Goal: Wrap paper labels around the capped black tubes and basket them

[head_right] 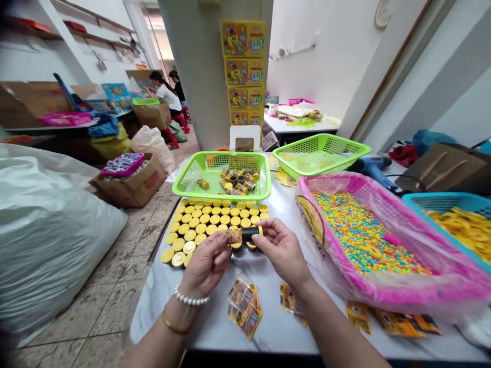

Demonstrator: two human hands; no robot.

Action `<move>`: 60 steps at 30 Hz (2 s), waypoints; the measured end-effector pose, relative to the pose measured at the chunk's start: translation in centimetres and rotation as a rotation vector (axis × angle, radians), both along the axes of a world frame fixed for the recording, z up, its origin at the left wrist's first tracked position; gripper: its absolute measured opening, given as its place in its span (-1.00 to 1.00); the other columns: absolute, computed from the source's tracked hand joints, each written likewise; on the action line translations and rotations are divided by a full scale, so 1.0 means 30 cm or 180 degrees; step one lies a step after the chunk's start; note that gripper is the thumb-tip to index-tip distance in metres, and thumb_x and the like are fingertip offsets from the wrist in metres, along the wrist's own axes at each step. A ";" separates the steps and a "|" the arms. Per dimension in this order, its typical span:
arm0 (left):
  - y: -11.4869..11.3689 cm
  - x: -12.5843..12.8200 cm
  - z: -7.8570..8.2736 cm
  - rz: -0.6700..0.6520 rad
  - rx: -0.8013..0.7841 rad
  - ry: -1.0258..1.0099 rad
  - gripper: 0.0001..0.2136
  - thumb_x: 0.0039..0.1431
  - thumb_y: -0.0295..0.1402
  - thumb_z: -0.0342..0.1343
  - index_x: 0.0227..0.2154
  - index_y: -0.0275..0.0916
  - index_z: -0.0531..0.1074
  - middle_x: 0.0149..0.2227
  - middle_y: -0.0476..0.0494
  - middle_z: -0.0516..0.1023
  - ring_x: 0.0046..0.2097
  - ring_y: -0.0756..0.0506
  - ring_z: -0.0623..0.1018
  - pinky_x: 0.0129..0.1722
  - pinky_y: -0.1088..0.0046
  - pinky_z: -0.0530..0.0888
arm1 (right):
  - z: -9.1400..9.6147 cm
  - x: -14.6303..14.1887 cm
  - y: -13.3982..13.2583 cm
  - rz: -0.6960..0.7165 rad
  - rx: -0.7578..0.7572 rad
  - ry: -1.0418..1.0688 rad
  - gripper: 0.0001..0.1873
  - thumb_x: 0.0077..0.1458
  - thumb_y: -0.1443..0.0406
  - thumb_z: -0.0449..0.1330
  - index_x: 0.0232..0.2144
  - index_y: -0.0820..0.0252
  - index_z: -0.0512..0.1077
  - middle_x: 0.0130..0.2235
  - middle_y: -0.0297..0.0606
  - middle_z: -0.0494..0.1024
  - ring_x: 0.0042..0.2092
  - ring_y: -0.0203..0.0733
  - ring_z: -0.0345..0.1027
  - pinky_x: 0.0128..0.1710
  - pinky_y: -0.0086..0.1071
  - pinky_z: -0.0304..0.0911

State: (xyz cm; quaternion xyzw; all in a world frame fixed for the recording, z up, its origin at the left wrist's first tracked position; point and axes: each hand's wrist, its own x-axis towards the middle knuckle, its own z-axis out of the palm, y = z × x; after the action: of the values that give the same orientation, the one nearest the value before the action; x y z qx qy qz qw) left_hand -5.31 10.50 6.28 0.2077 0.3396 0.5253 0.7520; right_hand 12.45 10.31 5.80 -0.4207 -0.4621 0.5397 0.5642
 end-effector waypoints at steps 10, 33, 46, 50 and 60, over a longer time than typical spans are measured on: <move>0.001 0.001 -0.008 0.0142 0.0218 0.0192 -0.71 -0.11 -0.30 0.44 -0.46 -0.39 0.47 -0.61 0.07 0.42 -0.70 0.22 0.23 -0.74 0.72 0.00 | 0.000 -0.019 -0.032 0.0217 0.0856 -0.0583 -0.75 0.10 0.32 0.32 -0.15 0.07 0.41 0.05 -0.14 0.43 0.11 -0.05 0.40 -0.02 -0.23 0.44; -0.005 0.009 -0.009 0.0038 0.0277 0.0095 -0.70 -0.12 -0.32 0.43 -0.44 -0.37 0.45 -0.54 0.04 0.47 -0.71 0.23 0.21 -0.75 0.71 -0.02 | 0.017 -0.023 -0.040 0.0448 0.0405 -0.0005 -0.77 0.06 0.29 0.37 -0.22 0.11 0.46 -0.11 -0.18 0.65 -0.08 -0.15 0.56 -0.05 -0.29 0.45; -0.015 0.008 -0.006 0.0620 0.0644 0.0599 -0.71 -0.05 -0.31 0.41 -0.26 -0.28 0.53 -0.39 -0.02 0.51 -0.56 0.15 0.36 -0.66 0.68 0.19 | -0.002 -0.022 -0.066 -0.0390 0.1494 -0.1221 -0.68 0.02 0.30 0.39 -0.15 0.07 0.44 -0.14 -0.22 0.49 -0.09 -0.12 0.43 -0.15 -0.26 0.46; -0.030 0.002 0.009 0.0326 0.1247 0.0862 -0.57 -0.04 -0.33 0.40 -0.06 -0.19 0.51 -0.12 -0.15 0.55 -0.31 0.01 0.52 -0.40 0.54 0.47 | 0.009 -0.016 -0.063 -0.0108 0.1508 -0.1010 -0.66 0.02 0.28 0.41 -0.14 0.06 0.46 -0.15 -0.22 0.48 -0.11 -0.12 0.44 -0.20 -0.28 0.48; -0.030 -0.002 0.006 -0.0164 0.1259 0.0980 -0.69 -0.05 -0.35 0.41 -0.21 -0.26 0.56 -0.43 -0.05 0.58 -0.46 0.02 0.52 -0.38 0.51 0.47 | 0.036 0.009 -0.040 -0.0084 0.1954 -0.1885 -0.73 0.07 0.31 0.34 -0.14 0.09 0.49 -0.22 -0.23 0.55 -0.20 -0.15 0.47 -0.17 -0.21 0.48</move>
State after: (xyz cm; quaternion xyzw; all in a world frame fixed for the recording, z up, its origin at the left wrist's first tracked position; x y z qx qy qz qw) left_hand -5.36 9.59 6.46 0.4369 0.3354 0.5244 0.6493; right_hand 12.71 9.11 6.88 -0.3759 -0.7380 0.2257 0.5130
